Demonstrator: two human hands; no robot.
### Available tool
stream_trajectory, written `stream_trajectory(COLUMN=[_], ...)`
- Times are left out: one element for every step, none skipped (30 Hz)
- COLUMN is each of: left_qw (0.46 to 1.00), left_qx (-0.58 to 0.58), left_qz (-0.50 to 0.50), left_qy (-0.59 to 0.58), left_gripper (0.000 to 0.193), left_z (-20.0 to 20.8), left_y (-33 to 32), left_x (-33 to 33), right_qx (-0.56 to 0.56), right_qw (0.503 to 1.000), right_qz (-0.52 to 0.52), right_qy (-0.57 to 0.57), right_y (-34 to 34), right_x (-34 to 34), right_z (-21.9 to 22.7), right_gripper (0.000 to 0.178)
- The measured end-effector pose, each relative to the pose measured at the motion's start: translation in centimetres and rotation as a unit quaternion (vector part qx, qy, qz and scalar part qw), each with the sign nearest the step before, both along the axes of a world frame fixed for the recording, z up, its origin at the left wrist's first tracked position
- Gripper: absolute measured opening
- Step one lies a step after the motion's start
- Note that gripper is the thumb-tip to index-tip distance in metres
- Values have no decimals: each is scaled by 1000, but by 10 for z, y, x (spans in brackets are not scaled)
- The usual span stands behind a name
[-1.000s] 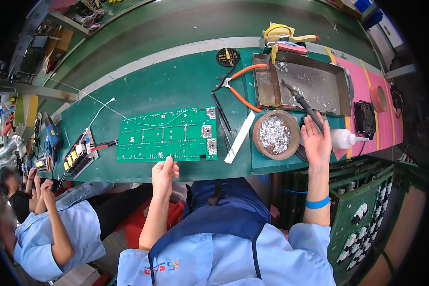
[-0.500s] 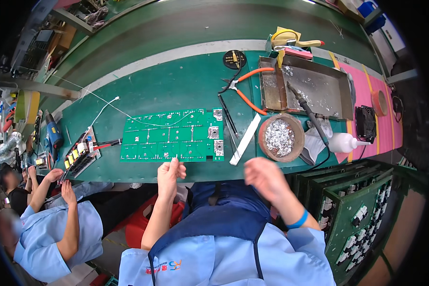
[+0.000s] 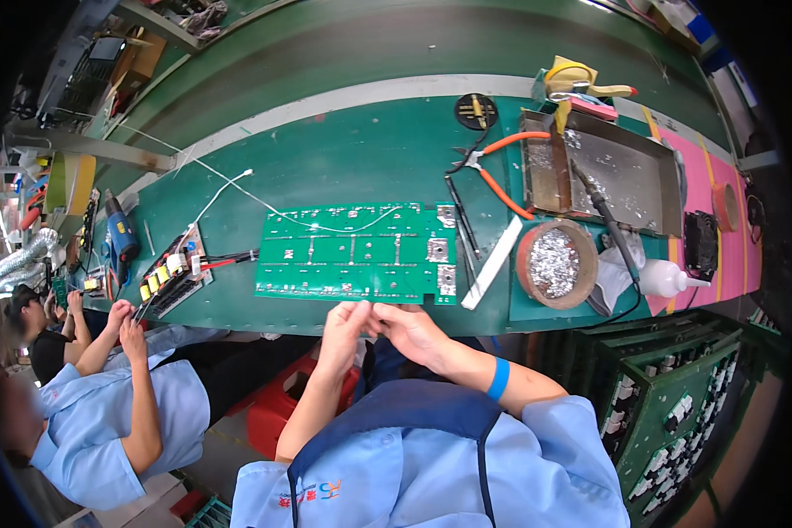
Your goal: The person assembles electronic components on a circuit board in a factory setting. They place a green PCB into a metal frame, connect wires, and use a soldering iron to secure connections. The person also handles a heat gun and various small electronic parts while working at a green assembly table.
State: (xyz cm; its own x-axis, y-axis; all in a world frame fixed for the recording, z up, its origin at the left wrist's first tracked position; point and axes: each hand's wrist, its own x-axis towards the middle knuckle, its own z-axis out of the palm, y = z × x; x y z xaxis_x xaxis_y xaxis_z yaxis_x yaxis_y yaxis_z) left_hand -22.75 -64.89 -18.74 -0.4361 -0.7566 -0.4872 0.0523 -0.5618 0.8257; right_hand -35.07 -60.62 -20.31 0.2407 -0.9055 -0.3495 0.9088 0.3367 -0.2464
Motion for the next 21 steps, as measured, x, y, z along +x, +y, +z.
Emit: stream_trajectory(left_qw=[1000, 1000, 999, 999, 998, 998, 997, 996, 991, 979, 979, 977, 978, 964, 965, 955, 934, 925, 928, 931, 948], left_qx=[-5, -11, -10, 9, 8, 8, 11, 14, 3, 4, -29, -61, -72, -147, -144, -175, -195, -191, -176, -162, -122], left_qz=[-11, -19, -38, -49, -59, -68, -77, -85, -130, -191, -177, -163, -104, -39, 57, 125, 129, 125, 100, 73, 48], left_qy=[-4, -10, -15, -15, -10, -6, -3, 2, -10, -66, -95, -124, -164, -217, -209, -205, -268, -304, -312, -320, -291], left_gripper=[20, 17, 17, 16, 16, 17, 16, 16, 17, 14, 13, 12, 9, 10, 12, 16, 20, 24, 24, 26, 28], left_z=[1, 2, -4, -5, -6, -7, -2, 4, 3, 13, 26, 40, 48, 55, 51, 54, 51, 46, 39, 33, 26], left_y=[-1, -1, -1, -1, -1, -2, -2, -3, -4, -10, -12, -16, -23, -34, -44, -57, -72, -86, -97, -104, -108], left_x=[0, 2, 5, 6, 8, 11, 12, 16, 28, 40, 52, 65, 82, 95, 111, 120, 133, 139, 142, 144, 145], right_qx=[21, 41, 42, 42, 44, 46, 58, 70, 74, 120, 106, 92, 96, 97, 99, 100, 106, 105, 102, 100, 103], right_qw=[1000, 999, 999, 999, 999, 999, 998, 997, 997, 992, 994, 995, 994, 994, 994, 994, 993, 993, 993, 994, 993], right_qz=[-4, -4, 0, 4, 8, 13, 24, 35, 30, -44, -41, -38, -41, -41, -43, -40, -42, -45, -48, -51, -51], right_qy=[1, 1, 1, -2, -2, -2, 3, 10, -11, 4, -7, -17, -20, -21, -21, -21, -17, -17, -17, -17, -15], right_y=[-1, -4, -4, -3, -3, -4, -6, -8, -8, -14, -11, -8, -8, -8, -8, -9, -10, -10, -9, -9, -10], right_x=[1, 4, 4, 4, 5, 7, 7, 6, 7, 12, 12, 9, 9, 10, 10, 10, 10, 10, 11, 12, 12], right_z=[-2, -3, -5, -8, -11, -12, -9, -5, -7, 13, 7, 0, 0, -1, -1, 0, 3, 5, 4, 4, 6], right_gripper=[6, 3, 4, 6, 7, 8, 8, 8, 6, 6, 8, 11, 12, 11, 11, 11, 11, 11, 10, 10, 11])
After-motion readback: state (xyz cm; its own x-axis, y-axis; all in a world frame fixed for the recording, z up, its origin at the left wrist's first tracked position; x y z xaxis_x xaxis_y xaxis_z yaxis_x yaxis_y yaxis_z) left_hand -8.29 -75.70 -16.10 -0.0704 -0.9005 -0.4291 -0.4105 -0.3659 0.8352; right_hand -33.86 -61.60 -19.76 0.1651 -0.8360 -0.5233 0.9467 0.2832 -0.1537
